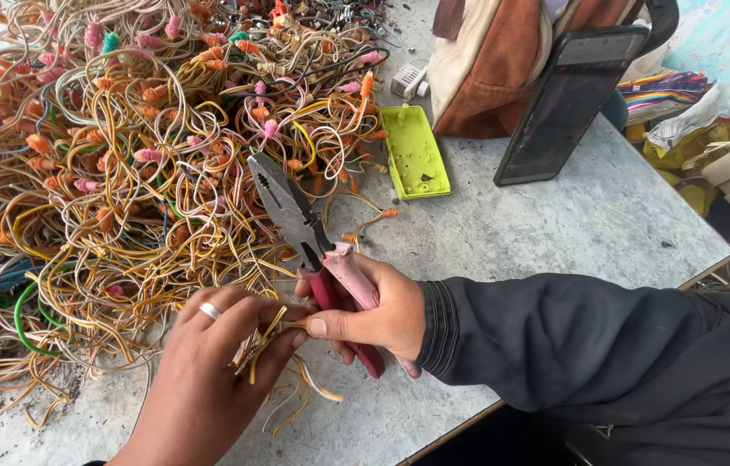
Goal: The person uses pliers to cut individual wires from a large tangled pile of multi-colored wires on a table. The person repeatedly selects a wire, cuts it with the pliers, and drops the cut piece onto the table.
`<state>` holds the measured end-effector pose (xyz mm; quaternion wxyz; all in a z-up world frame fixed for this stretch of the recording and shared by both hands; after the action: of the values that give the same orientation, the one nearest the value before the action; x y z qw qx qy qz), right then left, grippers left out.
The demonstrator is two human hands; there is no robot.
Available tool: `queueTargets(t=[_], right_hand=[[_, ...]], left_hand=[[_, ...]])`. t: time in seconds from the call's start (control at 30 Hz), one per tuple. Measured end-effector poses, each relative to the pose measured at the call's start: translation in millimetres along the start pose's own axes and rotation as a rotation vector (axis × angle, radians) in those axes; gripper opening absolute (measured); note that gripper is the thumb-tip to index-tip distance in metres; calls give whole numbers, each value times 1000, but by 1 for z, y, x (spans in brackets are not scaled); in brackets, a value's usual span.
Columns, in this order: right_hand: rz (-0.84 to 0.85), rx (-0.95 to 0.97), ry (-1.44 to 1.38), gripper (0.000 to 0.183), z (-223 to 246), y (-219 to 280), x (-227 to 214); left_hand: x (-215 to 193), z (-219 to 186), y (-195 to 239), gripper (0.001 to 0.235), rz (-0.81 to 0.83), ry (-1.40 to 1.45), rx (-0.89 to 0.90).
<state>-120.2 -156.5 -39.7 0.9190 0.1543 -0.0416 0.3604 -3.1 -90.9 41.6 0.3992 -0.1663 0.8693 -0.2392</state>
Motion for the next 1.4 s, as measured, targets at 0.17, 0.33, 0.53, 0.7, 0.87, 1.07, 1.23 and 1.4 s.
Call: queueTargets(t=[0.17, 0.33, 0.53, 0.7, 0.87, 1.07, 1.23, 1.4], right_hand=[[-4, -54, 2, 41, 3, 3, 1], [-15, -89, 0, 41, 9, 4, -2], [-41, -88, -32, 41, 12, 0, -7], [12, -111, -39, 43, 9, 0, -4], [248, 130, -419, 63, 2, 2, 15], [381, 356, -642, 77, 1, 11, 36], [454, 291, -583, 77, 5, 16, 48], [427, 337, -594, 67, -3, 21, 50]], left_hand=[[-16, -24, 3, 28, -110, -117, 239], [-10, -19, 4, 31, 0, -89, 314], [1, 9, 8, 32, 101, 147, -32], [15, 36, 15, 24, 262, 168, -382], [-12, 51, 12, 19, -7, 304, -457], [-21, 80, 10, 20, -240, 823, -601], [-26, 86, 10, 19, -294, 926, -601], [-30, 85, 11, 19, -333, 949, -576]])
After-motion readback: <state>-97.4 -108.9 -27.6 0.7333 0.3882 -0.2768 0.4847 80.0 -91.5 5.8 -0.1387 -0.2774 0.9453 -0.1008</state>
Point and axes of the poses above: each hand's wrist, its own y-axis away from the middle knuckle, its own x-axis out of the palm, z = x × y, the point moved 10 cm from there along -y, towards the middle knuckle, and after that the axes turned 12 degrees about -z, right-handed, at the moved point
